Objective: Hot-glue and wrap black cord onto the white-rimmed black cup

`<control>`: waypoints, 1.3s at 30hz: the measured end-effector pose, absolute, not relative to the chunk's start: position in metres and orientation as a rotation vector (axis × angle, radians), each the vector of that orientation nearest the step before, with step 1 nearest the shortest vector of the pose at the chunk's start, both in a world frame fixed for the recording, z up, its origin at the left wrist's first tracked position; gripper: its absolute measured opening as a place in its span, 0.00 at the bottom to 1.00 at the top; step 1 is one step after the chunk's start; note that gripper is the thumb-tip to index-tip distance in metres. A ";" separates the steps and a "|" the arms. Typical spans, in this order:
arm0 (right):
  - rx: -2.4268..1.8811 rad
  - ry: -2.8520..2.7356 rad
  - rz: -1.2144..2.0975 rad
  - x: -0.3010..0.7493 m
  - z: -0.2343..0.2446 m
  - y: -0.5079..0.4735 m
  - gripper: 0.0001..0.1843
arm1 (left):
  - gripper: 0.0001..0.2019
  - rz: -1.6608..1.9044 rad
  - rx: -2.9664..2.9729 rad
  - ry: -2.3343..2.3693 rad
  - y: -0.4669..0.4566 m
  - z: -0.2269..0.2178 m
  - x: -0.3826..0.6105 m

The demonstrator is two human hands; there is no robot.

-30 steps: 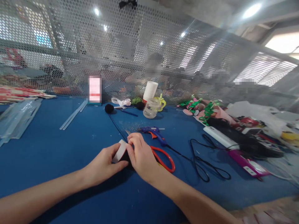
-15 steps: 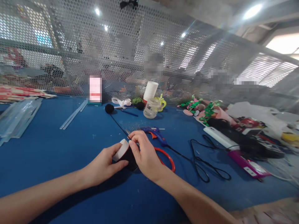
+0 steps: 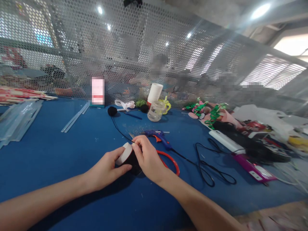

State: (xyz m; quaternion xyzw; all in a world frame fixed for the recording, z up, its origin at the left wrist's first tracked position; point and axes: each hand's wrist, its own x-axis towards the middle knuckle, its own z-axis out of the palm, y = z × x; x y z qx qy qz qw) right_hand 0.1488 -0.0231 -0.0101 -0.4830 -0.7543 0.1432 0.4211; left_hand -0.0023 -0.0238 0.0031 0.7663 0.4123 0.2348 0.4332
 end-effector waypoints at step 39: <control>-2.031 -1.817 0.179 0.233 -0.005 0.030 0.18 | 0.08 0.735 1.912 0.942 -0.016 0.002 -0.010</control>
